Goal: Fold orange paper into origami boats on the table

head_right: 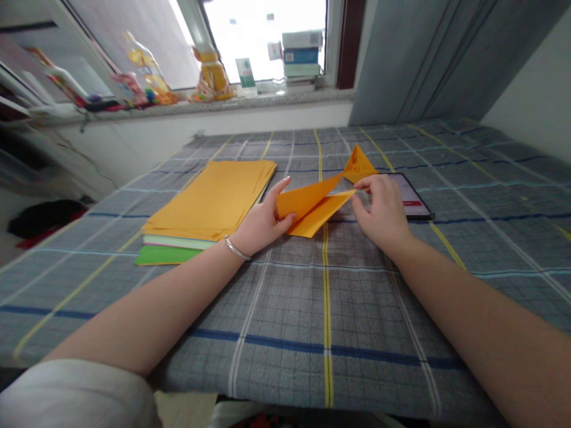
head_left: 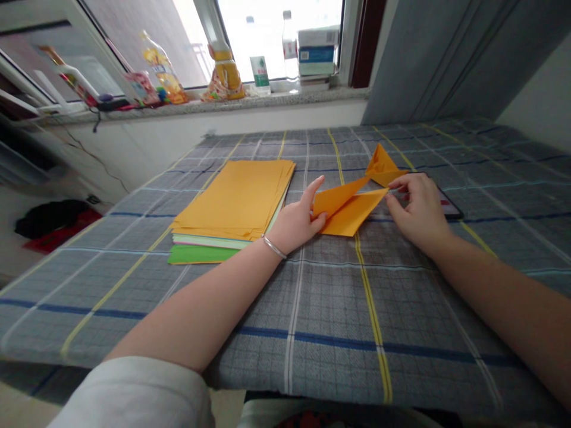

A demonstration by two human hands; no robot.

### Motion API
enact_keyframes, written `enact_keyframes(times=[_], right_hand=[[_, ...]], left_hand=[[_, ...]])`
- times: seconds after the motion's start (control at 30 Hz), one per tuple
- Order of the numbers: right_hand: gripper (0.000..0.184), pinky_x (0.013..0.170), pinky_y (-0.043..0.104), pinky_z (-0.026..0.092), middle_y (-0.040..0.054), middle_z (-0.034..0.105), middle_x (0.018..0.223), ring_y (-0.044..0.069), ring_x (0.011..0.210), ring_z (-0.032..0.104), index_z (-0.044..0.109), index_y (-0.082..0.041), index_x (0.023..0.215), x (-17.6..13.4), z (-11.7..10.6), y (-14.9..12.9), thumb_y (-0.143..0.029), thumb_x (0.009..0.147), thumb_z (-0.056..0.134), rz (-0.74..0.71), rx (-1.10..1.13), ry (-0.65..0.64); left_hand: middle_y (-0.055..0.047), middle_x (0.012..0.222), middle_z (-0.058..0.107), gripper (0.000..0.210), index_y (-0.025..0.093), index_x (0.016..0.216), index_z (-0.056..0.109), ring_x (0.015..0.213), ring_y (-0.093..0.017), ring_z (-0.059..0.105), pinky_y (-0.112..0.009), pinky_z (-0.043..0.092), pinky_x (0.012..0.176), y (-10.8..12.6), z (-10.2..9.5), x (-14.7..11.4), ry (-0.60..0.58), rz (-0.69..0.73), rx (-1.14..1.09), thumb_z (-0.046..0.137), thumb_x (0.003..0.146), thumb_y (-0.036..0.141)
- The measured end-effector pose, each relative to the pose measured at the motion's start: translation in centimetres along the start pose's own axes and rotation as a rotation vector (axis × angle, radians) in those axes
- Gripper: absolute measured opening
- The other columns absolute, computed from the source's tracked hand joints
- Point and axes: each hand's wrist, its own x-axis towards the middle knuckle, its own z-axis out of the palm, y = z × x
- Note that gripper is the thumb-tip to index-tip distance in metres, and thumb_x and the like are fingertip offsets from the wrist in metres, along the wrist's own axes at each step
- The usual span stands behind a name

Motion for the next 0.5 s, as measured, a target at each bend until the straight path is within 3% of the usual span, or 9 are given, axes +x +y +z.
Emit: enact_keyframes(times=[0.2,0.37,0.5], right_hand=[[0.029,0.094,0.054,0.047,0.0108,0.07,0.106,0.032,0.105,0.062,0.063,-0.024,0.108,0.1,-0.3,-1.1,-0.019,0.08,0.059,-0.207,-0.053,-0.118],[0.022,0.099,0.058,0.044,0.0108,0.068,0.122,0.036,0.115,0.058,0.073,-0.026,0.099,0.1,-0.9,-1.7,-0.02,0.083,0.059,-0.268,-0.142,-0.202],[0.027,0.108,0.062,0.039,0.0077,0.069,0.128,0.038,0.126,0.054,0.076,-0.03,0.108,0.1,-1.2,-2.1,-0.025,0.085,0.063,-0.407,-0.088,-0.389]], left_hand=[[-0.009,0.113,0.073,0.076,0.024,0.159,0.026,0.092,-0.025,0.073,-0.038,0.057,0.084,-0.1,0.0,0.1,-0.014,0.016,-0.043,0.059,0.09,0.027],[-0.013,0.135,0.064,0.082,0.023,0.161,0.018,0.099,-0.025,0.071,-0.039,0.058,0.089,-0.5,0.2,0.1,0.034,0.044,-0.147,0.059,0.089,0.027],[-0.015,0.142,0.059,0.086,0.021,0.162,0.014,0.1,-0.025,0.071,-0.037,0.059,0.088,-0.8,0.4,0.1,0.081,0.111,-0.193,0.06,0.09,0.028]])
